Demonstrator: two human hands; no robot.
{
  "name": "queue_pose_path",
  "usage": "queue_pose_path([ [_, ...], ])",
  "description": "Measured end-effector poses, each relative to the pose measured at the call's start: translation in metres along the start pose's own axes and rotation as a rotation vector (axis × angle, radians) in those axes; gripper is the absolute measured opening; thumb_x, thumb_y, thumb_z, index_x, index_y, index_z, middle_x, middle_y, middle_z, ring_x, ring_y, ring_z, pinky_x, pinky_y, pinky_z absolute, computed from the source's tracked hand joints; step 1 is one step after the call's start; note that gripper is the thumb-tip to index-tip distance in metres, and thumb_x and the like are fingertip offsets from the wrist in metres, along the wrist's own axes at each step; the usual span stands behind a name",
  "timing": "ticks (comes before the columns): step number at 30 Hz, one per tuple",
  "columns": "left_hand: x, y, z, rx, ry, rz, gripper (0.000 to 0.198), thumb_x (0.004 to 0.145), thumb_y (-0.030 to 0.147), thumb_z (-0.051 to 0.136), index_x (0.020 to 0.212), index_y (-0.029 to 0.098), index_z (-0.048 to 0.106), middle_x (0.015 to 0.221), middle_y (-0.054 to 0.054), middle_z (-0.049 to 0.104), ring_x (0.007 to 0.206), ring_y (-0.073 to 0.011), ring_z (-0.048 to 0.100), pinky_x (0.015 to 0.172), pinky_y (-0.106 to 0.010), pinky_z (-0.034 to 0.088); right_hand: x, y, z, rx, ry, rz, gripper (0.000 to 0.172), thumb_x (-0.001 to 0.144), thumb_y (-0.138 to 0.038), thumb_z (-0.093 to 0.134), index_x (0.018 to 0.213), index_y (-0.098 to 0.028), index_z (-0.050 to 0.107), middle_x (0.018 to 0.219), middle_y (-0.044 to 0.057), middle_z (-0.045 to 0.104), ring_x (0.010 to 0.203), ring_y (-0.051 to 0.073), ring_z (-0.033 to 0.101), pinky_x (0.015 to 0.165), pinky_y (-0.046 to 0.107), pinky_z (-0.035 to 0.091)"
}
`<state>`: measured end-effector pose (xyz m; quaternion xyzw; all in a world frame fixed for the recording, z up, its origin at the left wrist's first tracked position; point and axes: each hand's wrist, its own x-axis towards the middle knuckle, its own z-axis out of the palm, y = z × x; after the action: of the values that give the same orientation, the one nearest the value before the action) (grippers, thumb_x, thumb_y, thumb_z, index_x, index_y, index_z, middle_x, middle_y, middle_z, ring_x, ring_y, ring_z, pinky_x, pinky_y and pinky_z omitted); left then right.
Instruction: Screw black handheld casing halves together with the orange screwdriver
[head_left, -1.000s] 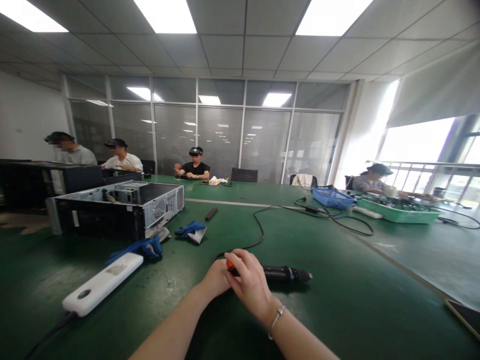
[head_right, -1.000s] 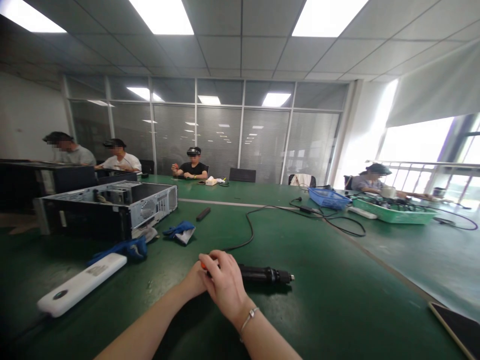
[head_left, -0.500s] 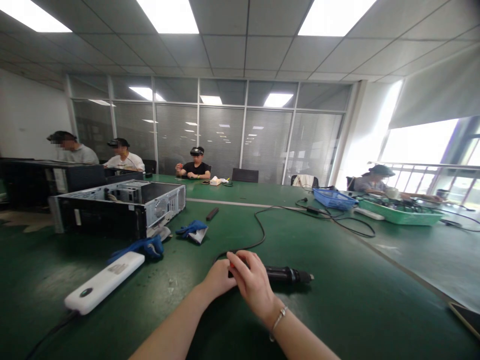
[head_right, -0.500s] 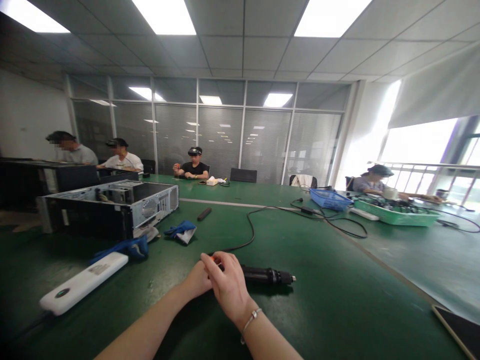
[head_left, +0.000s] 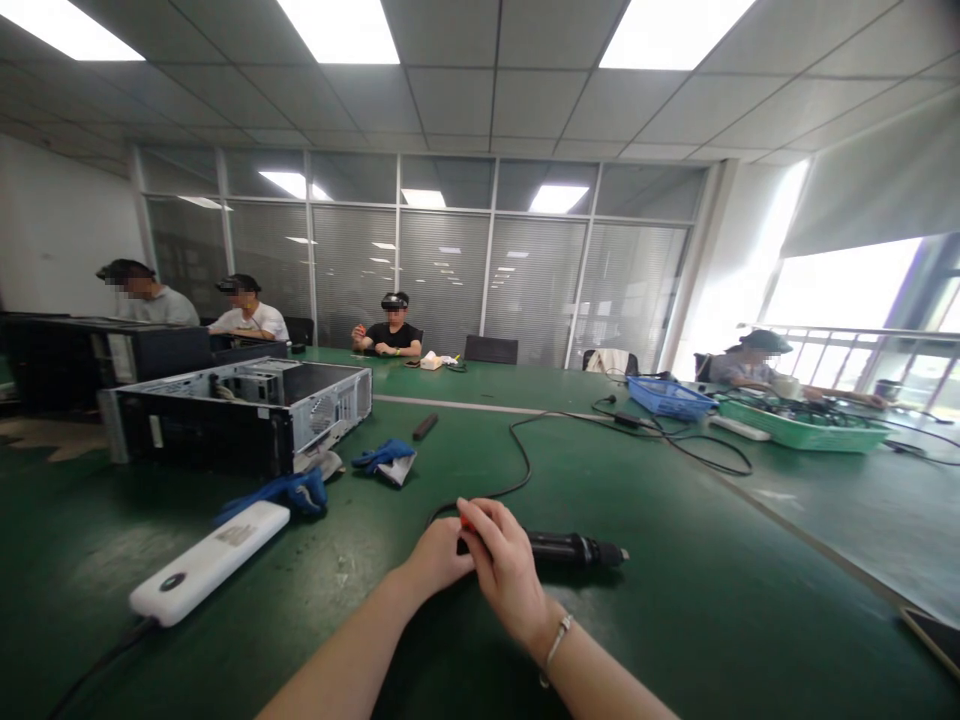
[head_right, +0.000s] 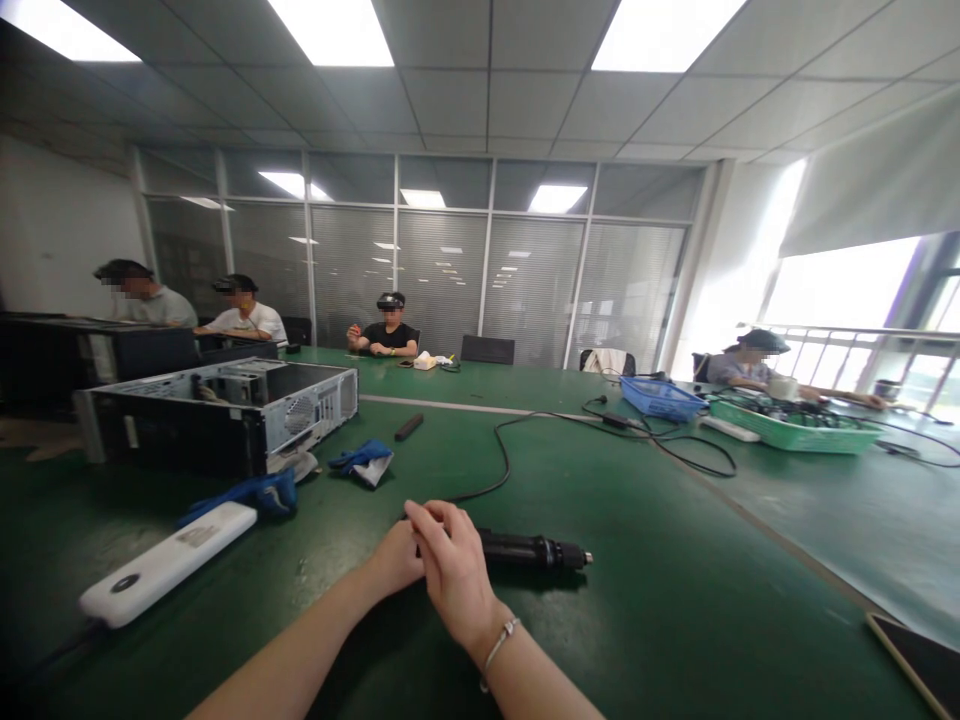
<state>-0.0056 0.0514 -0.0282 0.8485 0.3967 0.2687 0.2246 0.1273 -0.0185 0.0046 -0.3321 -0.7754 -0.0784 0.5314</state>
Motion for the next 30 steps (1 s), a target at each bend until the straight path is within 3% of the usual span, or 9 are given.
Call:
queue_pose_path([
  [4,0.001,-0.0023,0.0029,0.067,0.05,0.048,0.019,0.076,0.016,0.052,0.087,0.01,0.067,0.09,-0.009,0.069,0.083,-0.0234,0.063,0.076,-0.028,0.049,0.0021,-0.0084,-0.002,0.003,-0.057,-0.023,0.053,0.091,-0.01,0.042,0.141,-0.026,0.036,0.121,0.011,0.056,0.11,0.021,0.055,0.09,0.038,0.052],
  [10,0.0007,0.0004,0.001,0.062,0.027,0.089,0.018,0.076,0.018,0.053,0.087,0.016,0.067,0.086,-0.004,0.069,0.084,-0.0214,0.064,0.079,-0.026,0.05,0.0003,-0.0067,-0.0012,-0.033,0.023,0.025,0.04,0.09,-0.015,0.049,0.128,-0.027,0.051,0.109,0.009,0.057,0.099,0.021,0.058,0.082,0.038,0.054],
  [17,0.0,0.0006,0.0006,0.087,0.028,0.089,0.021,0.08,0.015,0.05,0.091,0.013,0.067,0.092,-0.007,0.069,0.088,-0.0221,0.063,0.083,-0.028,0.048,-0.0008,-0.0096,-0.0031,-0.047,-0.078,-0.041,0.052,0.09,-0.009,0.043,0.139,-0.024,0.038,0.121,0.011,0.056,0.109,0.022,0.054,0.091,0.041,0.05],
  [23,-0.0007,0.0026,-0.0001,0.069,0.016,0.09,0.02,0.079,0.019,0.053,0.092,0.015,0.068,0.089,-0.005,0.07,0.083,-0.0211,0.064,0.079,-0.027,0.05,-0.0012,-0.0018,-0.0035,-0.079,0.034,-0.024,0.042,0.091,-0.015,0.049,0.131,-0.028,0.049,0.105,0.009,0.059,0.094,0.021,0.06,0.078,0.037,0.055],
  [28,-0.0002,-0.0001,0.0012,0.09,0.049,0.087,0.021,0.077,0.018,0.053,0.09,0.012,0.069,0.089,-0.008,0.07,0.083,-0.0235,0.064,0.077,-0.028,0.05,-0.0009,-0.005,-0.0053,-0.035,-0.046,-0.065,0.055,0.091,-0.008,0.04,0.143,-0.024,0.034,0.124,0.011,0.056,0.112,0.021,0.055,0.092,0.039,0.051],
  [30,0.0003,0.0004,0.0012,0.085,0.041,0.085,0.02,0.078,0.019,0.053,0.089,0.012,0.069,0.089,-0.007,0.07,0.083,-0.0234,0.064,0.076,-0.027,0.049,-0.0004,-0.0064,-0.0053,-0.061,-0.063,-0.063,0.052,0.09,-0.01,0.043,0.14,-0.023,0.038,0.128,0.013,0.054,0.114,0.023,0.054,0.093,0.041,0.051],
])
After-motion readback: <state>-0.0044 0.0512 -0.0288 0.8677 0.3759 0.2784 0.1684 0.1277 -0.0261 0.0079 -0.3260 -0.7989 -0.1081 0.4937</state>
